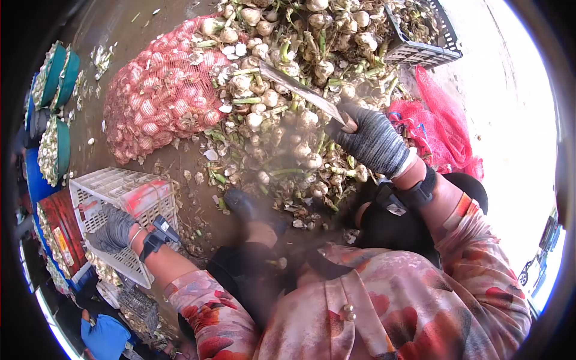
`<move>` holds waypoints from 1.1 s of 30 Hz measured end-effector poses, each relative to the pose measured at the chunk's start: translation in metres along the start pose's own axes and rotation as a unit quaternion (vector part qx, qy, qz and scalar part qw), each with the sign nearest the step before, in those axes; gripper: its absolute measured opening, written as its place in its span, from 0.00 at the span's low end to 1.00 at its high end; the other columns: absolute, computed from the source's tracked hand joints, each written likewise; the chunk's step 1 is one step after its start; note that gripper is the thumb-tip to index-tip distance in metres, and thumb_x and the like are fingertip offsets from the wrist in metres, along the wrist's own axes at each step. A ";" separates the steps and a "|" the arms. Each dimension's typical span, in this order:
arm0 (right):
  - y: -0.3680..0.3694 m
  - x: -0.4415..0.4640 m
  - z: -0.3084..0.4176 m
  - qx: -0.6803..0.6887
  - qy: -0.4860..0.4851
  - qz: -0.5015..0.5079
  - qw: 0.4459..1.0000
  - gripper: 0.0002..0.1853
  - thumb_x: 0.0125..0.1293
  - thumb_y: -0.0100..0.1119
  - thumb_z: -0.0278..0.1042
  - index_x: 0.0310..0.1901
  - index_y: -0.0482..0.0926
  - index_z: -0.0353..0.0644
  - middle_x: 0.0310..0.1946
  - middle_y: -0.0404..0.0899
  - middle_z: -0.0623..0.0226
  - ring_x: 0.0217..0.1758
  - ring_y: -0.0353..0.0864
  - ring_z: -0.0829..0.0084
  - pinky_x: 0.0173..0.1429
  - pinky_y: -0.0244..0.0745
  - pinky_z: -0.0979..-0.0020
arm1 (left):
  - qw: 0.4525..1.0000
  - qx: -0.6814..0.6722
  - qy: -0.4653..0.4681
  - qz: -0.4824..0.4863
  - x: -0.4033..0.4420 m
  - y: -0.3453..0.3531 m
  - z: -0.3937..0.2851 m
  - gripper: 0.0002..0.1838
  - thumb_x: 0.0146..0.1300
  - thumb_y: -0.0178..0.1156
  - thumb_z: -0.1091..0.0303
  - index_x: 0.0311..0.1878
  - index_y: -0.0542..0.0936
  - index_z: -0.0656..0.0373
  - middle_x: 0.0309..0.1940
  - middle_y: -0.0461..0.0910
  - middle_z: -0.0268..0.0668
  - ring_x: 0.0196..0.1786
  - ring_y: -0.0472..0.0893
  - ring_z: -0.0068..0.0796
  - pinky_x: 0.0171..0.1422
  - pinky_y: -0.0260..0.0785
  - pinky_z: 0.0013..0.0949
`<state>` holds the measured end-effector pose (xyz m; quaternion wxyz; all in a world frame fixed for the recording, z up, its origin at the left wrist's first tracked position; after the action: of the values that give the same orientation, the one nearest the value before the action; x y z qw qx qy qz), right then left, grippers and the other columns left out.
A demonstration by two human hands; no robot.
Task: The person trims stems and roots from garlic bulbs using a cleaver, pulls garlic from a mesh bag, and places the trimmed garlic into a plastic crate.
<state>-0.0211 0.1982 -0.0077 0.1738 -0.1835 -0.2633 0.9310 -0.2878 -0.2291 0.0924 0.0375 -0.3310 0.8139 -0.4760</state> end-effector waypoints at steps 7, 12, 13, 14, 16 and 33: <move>-0.003 -0.005 -0.014 -0.081 0.026 -0.010 0.996 0.23 0.63 0.57 0.52 0.47 0.76 0.39 0.31 0.80 0.44 0.39 0.80 0.45 0.44 0.74 0.53 | 0.729 -0.154 0.492 0.450 -0.265 0.252 -0.054 0.15 0.64 0.55 0.64 0.50 0.78 0.61 0.48 0.78 0.49 0.52 0.77 0.47 0.62 0.66 0.43; 0.003 -0.006 -0.044 -0.099 0.043 0.008 0.994 0.20 0.63 0.57 0.52 0.43 0.78 0.40 0.30 0.81 0.45 0.38 0.81 0.47 0.43 0.76 0.53 | 0.753 0.102 0.460 0.460 -0.318 0.270 -0.024 0.20 0.52 0.68 0.63 0.48 0.79 0.59 0.47 0.78 0.52 0.48 0.78 0.48 0.54 0.70 0.42; 0.012 -0.007 -0.055 -0.084 0.039 0.018 0.996 0.20 0.63 0.57 0.52 0.43 0.78 0.41 0.31 0.81 0.46 0.38 0.81 0.47 0.43 0.76 0.53 | 0.752 0.107 0.460 0.459 -0.318 0.273 -0.013 0.20 0.52 0.68 0.63 0.48 0.79 0.59 0.47 0.78 0.52 0.48 0.78 0.48 0.54 0.70 0.42; 0.020 -0.008 -0.066 -0.107 0.042 0.039 0.993 0.21 0.63 0.56 0.52 0.43 0.78 0.41 0.31 0.81 0.46 0.38 0.82 0.48 0.44 0.76 0.53 | 0.765 0.111 0.382 0.507 -0.312 0.286 0.004 0.20 0.51 0.68 0.62 0.46 0.79 0.60 0.45 0.78 0.51 0.46 0.78 0.47 0.52 0.71 0.42; 0.025 -0.012 -0.064 -0.134 0.033 0.050 0.989 0.21 0.63 0.56 0.54 0.43 0.79 0.41 0.32 0.82 0.49 0.39 0.82 0.49 0.46 0.76 0.54 | 0.793 0.057 0.359 0.489 -0.308 0.277 0.012 0.16 0.53 0.67 0.64 0.43 0.78 0.61 0.40 0.79 0.46 0.40 0.77 0.40 0.46 0.71 0.38; 0.007 -0.020 -0.041 0.141 -0.026 -0.013 0.990 0.32 0.58 0.63 0.62 0.45 0.80 0.35 0.32 0.82 0.50 0.40 0.82 0.56 0.49 0.75 0.64 | 0.646 -0.199 0.324 0.661 -0.351 0.090 -0.050 0.18 0.65 0.60 0.67 0.56 0.75 0.63 0.41 0.79 0.37 0.43 0.75 0.24 0.50 0.70 0.31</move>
<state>0.0122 0.2015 -0.0393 0.2037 -0.1297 -0.1360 0.9608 -0.0787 0.0399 -0.0415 0.0091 0.4713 0.8519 -0.2283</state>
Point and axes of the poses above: each hand's wrist, its own x-axis towards the middle knuckle, its own y-axis out of the palm, z = x × y, the point moved 8 cm from there along x, towards the middle knuckle
